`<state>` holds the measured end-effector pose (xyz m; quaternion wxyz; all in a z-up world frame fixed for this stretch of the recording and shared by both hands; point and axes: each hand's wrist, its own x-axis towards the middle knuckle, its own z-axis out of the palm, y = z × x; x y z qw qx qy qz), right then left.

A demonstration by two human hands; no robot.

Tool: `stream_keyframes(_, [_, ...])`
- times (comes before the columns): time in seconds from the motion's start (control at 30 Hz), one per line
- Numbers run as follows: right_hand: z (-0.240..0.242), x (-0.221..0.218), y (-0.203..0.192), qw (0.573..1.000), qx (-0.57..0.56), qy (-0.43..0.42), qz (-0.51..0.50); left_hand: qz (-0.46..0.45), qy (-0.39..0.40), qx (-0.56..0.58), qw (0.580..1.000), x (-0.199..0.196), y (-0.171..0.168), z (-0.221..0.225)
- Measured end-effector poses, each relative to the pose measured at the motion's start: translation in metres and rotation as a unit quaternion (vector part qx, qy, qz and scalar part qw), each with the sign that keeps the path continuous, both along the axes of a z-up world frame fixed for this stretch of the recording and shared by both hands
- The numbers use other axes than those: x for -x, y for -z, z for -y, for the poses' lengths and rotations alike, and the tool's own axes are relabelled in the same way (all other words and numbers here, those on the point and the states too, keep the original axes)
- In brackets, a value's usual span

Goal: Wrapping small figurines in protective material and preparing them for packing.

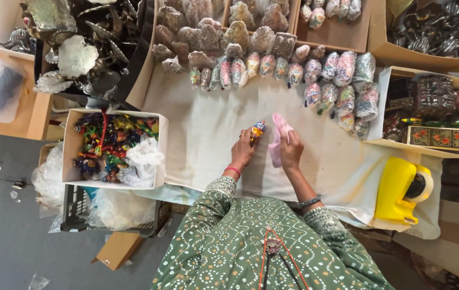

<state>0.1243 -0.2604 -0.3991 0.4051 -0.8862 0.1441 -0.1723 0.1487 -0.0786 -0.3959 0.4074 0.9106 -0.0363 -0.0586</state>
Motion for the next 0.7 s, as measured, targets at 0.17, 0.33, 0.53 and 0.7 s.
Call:
stream_keyframes(0.17, [-0.055, -0.027, -0.057, 0.982, 0.110, -0.139, 0.066, -0.028, 0.006, -0.040, 0.999, -0.003, 0.049, -0.001])
stream_keyframes(0.33, [-0.067, -0.060, -0.061, 0.977, 0.103, -0.157, -0.097, -0.019, 0.015, -0.037, 0.999, -0.001, 0.020, -0.004])
stream_keyframes(0.53, [-0.041, -0.102, -0.008, 0.954, 0.150, -0.155, -0.207, -0.005, 0.017, -0.008, 1.000, -0.001, -0.012, 0.000])
stream_keyframes(0.7, [-0.050, -0.049, -0.054, 0.975, 0.108, -0.187, -0.059, -0.012, 0.009, -0.021, 1.000, -0.002, 0.010, 0.001])
